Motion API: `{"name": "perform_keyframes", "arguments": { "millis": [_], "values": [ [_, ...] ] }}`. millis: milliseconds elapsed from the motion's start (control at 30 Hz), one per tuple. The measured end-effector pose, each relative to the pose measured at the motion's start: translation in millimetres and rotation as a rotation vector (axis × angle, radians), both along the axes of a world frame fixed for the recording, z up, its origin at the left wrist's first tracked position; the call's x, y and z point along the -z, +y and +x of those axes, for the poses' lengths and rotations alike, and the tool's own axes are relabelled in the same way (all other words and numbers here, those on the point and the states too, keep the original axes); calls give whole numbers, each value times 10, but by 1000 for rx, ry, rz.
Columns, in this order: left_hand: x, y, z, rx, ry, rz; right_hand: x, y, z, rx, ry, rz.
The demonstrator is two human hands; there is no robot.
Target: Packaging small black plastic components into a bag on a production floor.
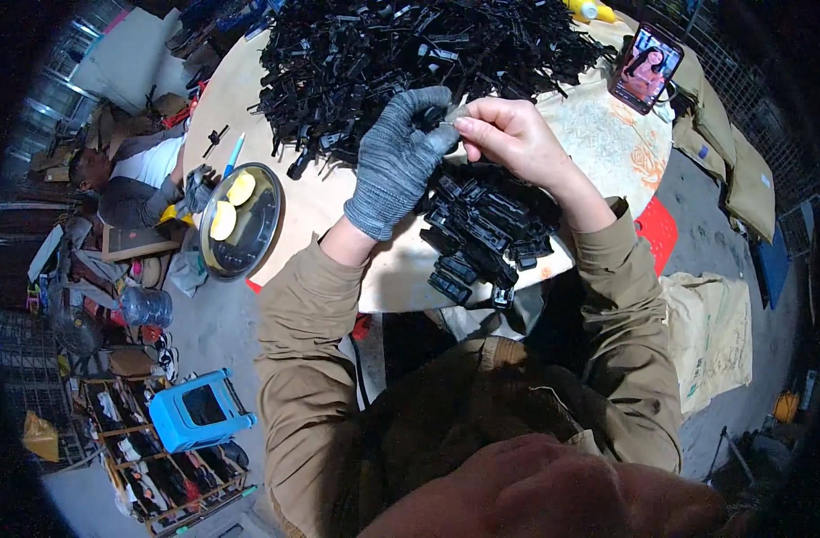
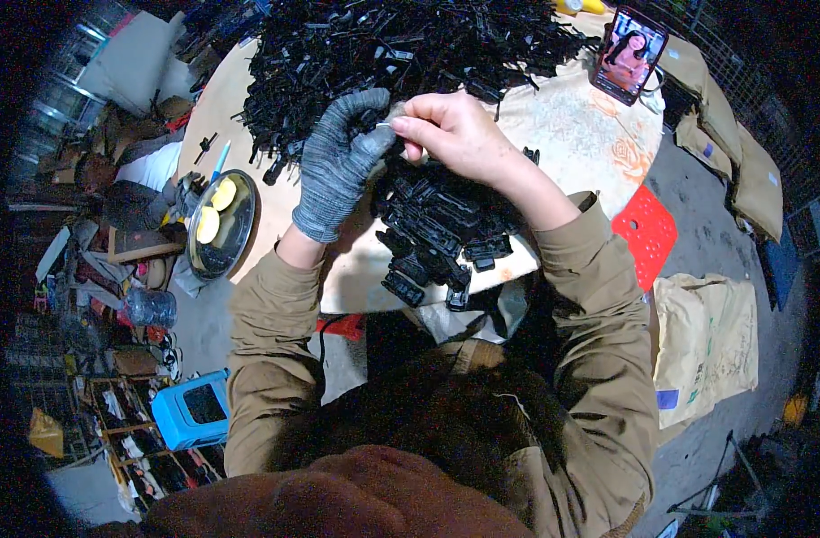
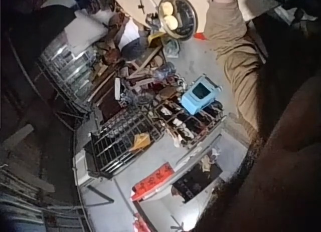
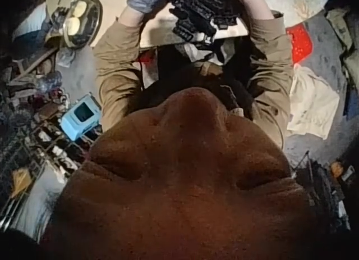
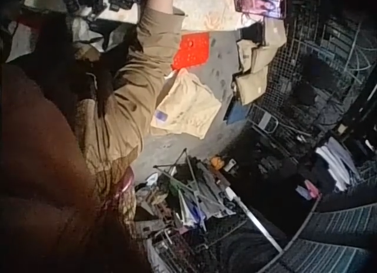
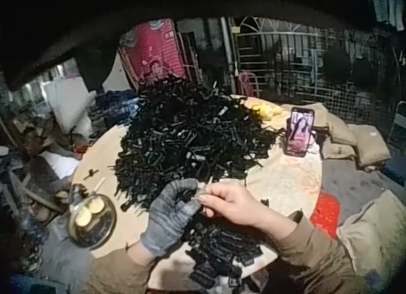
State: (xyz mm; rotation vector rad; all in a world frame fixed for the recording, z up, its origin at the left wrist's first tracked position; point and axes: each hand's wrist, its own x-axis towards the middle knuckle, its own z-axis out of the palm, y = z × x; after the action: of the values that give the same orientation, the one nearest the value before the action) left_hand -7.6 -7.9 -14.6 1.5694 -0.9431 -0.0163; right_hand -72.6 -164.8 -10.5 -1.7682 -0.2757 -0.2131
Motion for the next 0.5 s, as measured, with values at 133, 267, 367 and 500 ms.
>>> {"name": "perform_keyframes", "arguments": {
  "millis": [133,267,367,500],
  "values": [
    [-14,-23,-22,19,25,12,22,-8,7,23,-34,-33],
    [-12,-7,-24,28,-14,-17,39,10,18,54,-110,-92],
    [27,1,11,48,35,-57,-5,44,4,66,-73,-110],
    [56,15,14,25,-50,-56,57,78,13,98,-65,-84]
  ]
}}
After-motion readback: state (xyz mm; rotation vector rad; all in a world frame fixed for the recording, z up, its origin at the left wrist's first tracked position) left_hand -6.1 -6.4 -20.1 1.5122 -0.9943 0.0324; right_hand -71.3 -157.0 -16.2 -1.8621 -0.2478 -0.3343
